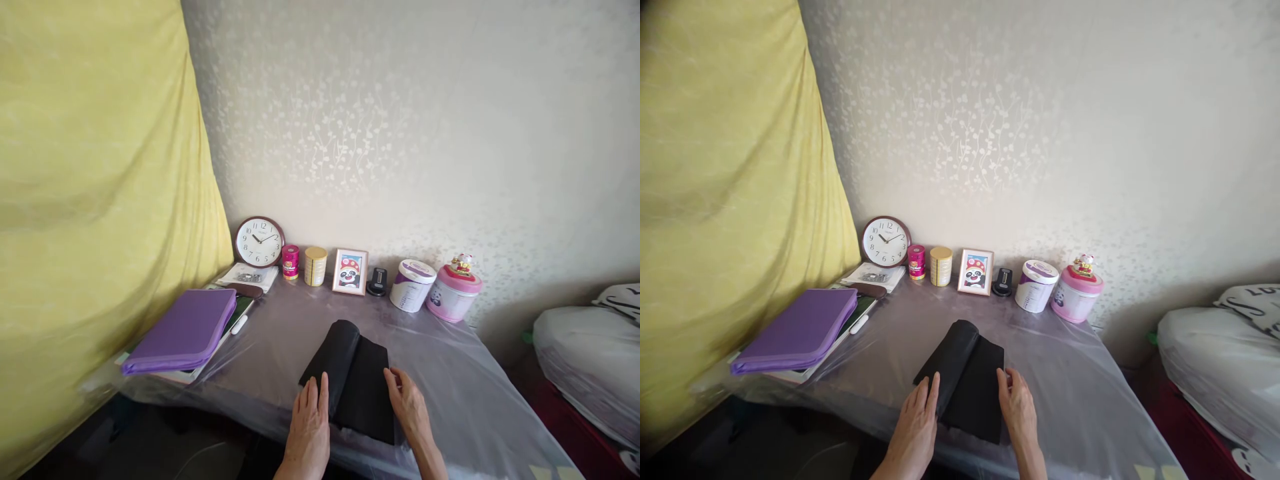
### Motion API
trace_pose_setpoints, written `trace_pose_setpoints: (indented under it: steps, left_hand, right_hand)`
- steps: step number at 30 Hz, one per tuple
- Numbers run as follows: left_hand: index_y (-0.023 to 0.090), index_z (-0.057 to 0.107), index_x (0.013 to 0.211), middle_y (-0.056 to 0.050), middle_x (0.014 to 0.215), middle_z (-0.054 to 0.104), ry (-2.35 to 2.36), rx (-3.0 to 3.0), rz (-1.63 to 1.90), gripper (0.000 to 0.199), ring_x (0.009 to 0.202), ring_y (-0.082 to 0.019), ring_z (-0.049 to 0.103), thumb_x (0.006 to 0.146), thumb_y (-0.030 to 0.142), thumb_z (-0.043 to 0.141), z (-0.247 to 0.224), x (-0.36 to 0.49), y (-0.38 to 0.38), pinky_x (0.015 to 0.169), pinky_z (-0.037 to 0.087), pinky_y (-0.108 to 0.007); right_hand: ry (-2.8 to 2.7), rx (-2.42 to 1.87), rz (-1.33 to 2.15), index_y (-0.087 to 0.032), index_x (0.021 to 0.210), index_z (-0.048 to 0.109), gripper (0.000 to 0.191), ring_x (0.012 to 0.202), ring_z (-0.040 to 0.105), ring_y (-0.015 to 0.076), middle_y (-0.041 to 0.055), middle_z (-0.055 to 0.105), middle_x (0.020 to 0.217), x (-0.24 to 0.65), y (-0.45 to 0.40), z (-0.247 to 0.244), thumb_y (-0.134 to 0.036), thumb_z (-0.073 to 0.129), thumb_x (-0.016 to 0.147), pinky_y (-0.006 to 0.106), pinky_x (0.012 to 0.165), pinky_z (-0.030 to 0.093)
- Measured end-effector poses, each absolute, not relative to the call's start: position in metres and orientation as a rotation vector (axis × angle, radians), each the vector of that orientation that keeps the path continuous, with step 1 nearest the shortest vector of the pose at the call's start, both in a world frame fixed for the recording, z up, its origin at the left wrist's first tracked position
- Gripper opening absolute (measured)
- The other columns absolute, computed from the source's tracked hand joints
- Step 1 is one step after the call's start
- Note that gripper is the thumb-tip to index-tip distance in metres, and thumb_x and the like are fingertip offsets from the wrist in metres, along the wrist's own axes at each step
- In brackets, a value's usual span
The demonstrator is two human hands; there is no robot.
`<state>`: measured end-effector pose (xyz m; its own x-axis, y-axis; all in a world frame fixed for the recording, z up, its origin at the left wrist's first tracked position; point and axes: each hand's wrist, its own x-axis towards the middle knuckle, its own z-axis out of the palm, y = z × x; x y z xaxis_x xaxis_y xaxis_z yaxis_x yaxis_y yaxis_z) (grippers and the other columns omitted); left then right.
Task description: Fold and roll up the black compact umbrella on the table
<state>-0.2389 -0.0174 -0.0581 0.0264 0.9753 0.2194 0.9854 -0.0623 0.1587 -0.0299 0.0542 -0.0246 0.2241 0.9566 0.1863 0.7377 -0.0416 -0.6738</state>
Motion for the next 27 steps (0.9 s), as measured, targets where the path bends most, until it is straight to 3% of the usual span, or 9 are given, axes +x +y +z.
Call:
trace_pose_setpoints:
  steps: [5, 12, 20, 27]
  left_hand:
    - [0.014, 0.011, 0.14, -0.013, 0.137, 0.04, -2.099, -2.204, -0.493, 0.068, 0.124, -0.024, 0.039, 0.076, 0.001, 0.03, -0.068, -0.239, -0.015, 0.1, 0.036, -0.039]
    - [0.011, 0.02, 0.139, -0.013, 0.137, 0.04, -2.098, -2.213, -0.506, 0.066, 0.124, -0.025, 0.039, 0.074, 0.002, 0.032, -0.066, -0.239, -0.016, 0.101, 0.036, -0.039]
    - [0.011, 0.019, 0.139, -0.013, 0.139, 0.038, -2.103, -2.238, -0.553, 0.067, 0.126, -0.024, 0.037, 0.074, 0.005, 0.034, -0.071, -0.241, -0.014, 0.102, 0.033, -0.038]
    - [0.009, 0.038, 0.131, -0.014, 0.133, 0.044, -2.056, -2.175, -0.561, 0.058, 0.12, -0.025, 0.043, 0.073, 0.007, 0.039, -0.072, -0.24, -0.013, 0.099, 0.037, -0.039]
  right_hand:
    - [-1.512, -1.81, 0.555, -0.019, 0.093, 0.061, 0.045, 0.072, 0.064, 0.0228, 0.007, 0.068, 0.076, -0.043, 0.042, -0.016, -0.055, 0.04, 0.076, 0.03, 0.065, 0.046]
    - [-1.502, -1.647, 0.638, -0.018, 0.082, 0.065, 0.036, 0.069, 0.063, 0.023, 0.0049, 0.067, 0.073, -0.052, 0.045, -0.016, -0.05, 0.051, 0.071, 0.031, 0.059, 0.048]
    - [-1.545, -1.344, 0.706, -0.017, 0.078, 0.063, 0.03, 0.065, 0.057, 0.018, 0.0019, 0.064, 0.069, -0.101, 0.068, 0.012, -0.045, 0.054, 0.073, 0.028, 0.058, 0.046]
    - [-1.586, -1.342, 0.74, -0.018, 0.08, 0.062, 0.027, 0.062, 0.054, 0.0165, -0.0002, 0.06, 0.065, -0.137, 0.093, -0.002, -0.042, 0.053, 0.072, 0.026, 0.057, 0.043]
